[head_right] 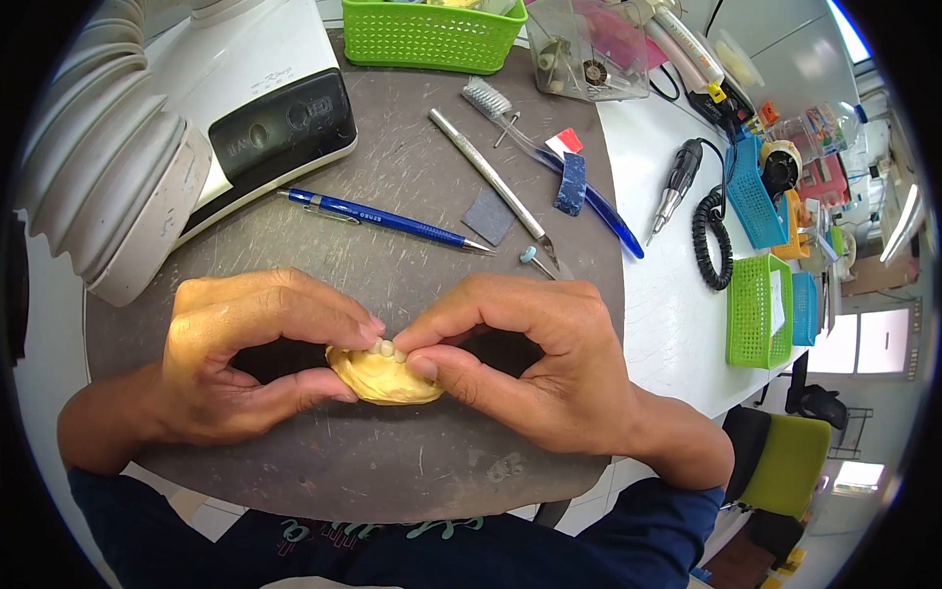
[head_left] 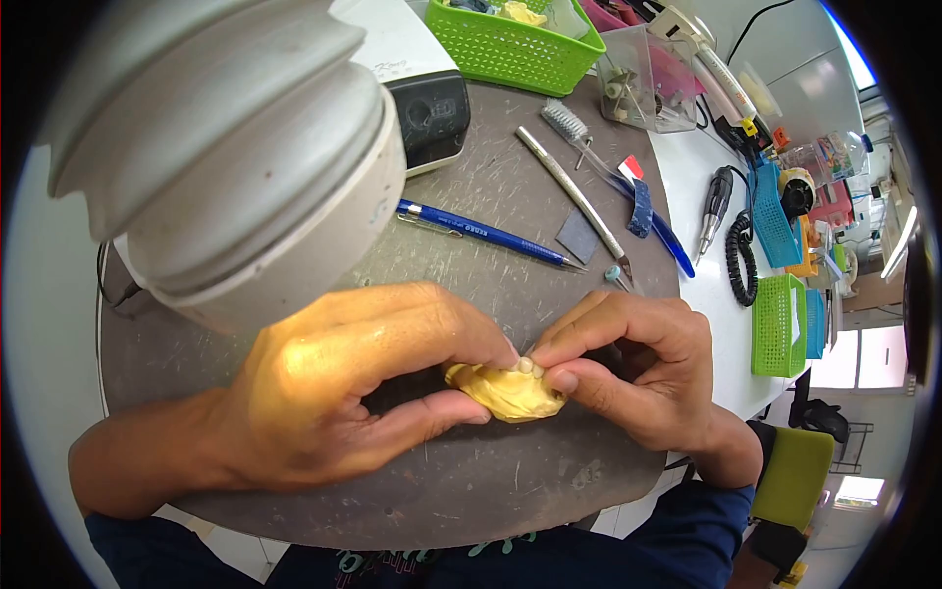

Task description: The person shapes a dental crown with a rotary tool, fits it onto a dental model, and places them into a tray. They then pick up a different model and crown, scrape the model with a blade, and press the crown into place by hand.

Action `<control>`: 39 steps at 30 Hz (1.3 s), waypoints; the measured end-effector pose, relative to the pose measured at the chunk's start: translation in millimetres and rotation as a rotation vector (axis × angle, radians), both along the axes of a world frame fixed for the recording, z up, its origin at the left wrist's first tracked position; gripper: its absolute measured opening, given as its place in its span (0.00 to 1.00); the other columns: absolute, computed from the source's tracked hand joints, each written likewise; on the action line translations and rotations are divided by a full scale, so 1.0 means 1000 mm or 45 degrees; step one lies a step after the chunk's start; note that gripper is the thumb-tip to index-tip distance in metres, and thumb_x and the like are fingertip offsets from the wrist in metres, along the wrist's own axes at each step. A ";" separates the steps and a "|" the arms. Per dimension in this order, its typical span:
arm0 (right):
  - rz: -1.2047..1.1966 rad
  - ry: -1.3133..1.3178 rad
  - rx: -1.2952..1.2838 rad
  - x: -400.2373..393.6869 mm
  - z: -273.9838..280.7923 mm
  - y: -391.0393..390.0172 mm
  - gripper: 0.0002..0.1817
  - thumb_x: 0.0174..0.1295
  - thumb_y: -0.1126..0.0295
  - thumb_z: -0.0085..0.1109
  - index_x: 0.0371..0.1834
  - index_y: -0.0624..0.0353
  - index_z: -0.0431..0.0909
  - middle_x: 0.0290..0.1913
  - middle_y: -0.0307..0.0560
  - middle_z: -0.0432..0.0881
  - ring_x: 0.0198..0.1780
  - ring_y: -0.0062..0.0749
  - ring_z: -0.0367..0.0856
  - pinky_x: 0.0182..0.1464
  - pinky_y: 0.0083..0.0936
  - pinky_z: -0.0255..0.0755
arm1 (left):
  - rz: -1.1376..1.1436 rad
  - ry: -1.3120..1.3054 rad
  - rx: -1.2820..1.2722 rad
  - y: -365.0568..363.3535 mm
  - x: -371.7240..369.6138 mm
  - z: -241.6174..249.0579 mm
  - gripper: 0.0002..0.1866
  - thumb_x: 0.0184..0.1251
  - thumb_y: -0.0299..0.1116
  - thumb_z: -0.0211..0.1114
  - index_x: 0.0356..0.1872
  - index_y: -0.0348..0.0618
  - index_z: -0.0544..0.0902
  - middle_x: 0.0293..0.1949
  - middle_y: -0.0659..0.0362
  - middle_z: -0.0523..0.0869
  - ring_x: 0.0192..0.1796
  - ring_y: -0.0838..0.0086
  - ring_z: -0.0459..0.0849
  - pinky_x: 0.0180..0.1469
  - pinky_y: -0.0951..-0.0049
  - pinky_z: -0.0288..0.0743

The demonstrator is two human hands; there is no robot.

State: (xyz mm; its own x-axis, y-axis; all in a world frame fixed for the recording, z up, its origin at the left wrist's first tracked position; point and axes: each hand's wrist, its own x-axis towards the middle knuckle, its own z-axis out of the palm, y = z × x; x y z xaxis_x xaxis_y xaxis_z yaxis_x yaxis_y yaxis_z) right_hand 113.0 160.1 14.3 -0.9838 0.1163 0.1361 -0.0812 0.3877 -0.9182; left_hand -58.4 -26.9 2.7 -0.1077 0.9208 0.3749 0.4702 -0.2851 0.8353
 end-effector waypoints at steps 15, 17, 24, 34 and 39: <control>-0.013 -0.030 -0.107 0.000 -0.002 -0.001 0.06 0.64 0.77 0.67 0.42 0.65 0.87 0.37 0.46 0.88 0.37 0.22 0.87 0.39 0.18 0.80 | 0.052 -0.029 0.074 0.000 0.003 -0.001 0.16 0.49 0.28 0.82 0.38 0.34 0.87 0.37 0.49 0.91 0.42 0.62 0.92 0.45 0.69 0.86; -0.013 -0.048 -0.106 0.000 -0.002 0.000 0.06 0.64 0.77 0.67 0.42 0.65 0.87 0.37 0.46 0.88 0.37 0.22 0.88 0.39 0.18 0.80 | 0.057 -0.025 0.073 0.000 0.003 -0.001 0.16 0.49 0.28 0.82 0.37 0.34 0.87 0.37 0.49 0.91 0.42 0.61 0.92 0.44 0.70 0.86; -0.014 -0.092 -0.123 0.000 0.000 0.000 0.06 0.64 0.76 0.67 0.42 0.66 0.86 0.38 0.46 0.89 0.39 0.22 0.88 0.42 0.18 0.82 | 0.053 -0.023 0.077 0.000 0.002 -0.002 0.15 0.49 0.28 0.82 0.37 0.34 0.87 0.38 0.49 0.91 0.42 0.62 0.92 0.45 0.70 0.85; 0.007 -0.090 -0.167 0.000 0.006 -0.001 0.11 0.63 0.78 0.67 0.48 0.66 0.86 0.43 0.50 0.89 0.42 0.25 0.88 0.45 0.20 0.83 | 0.073 0.075 0.076 -0.003 0.000 0.001 0.20 0.50 0.26 0.82 0.43 0.33 0.85 0.41 0.48 0.90 0.44 0.63 0.91 0.46 0.69 0.85; 0.029 -0.037 -0.081 0.000 0.003 -0.001 0.12 0.62 0.77 0.68 0.49 0.64 0.87 0.41 0.50 0.89 0.40 0.26 0.88 0.42 0.21 0.81 | 0.091 0.037 0.067 -0.004 0.001 0.000 0.21 0.50 0.27 0.82 0.44 0.33 0.84 0.41 0.49 0.90 0.44 0.65 0.91 0.46 0.70 0.86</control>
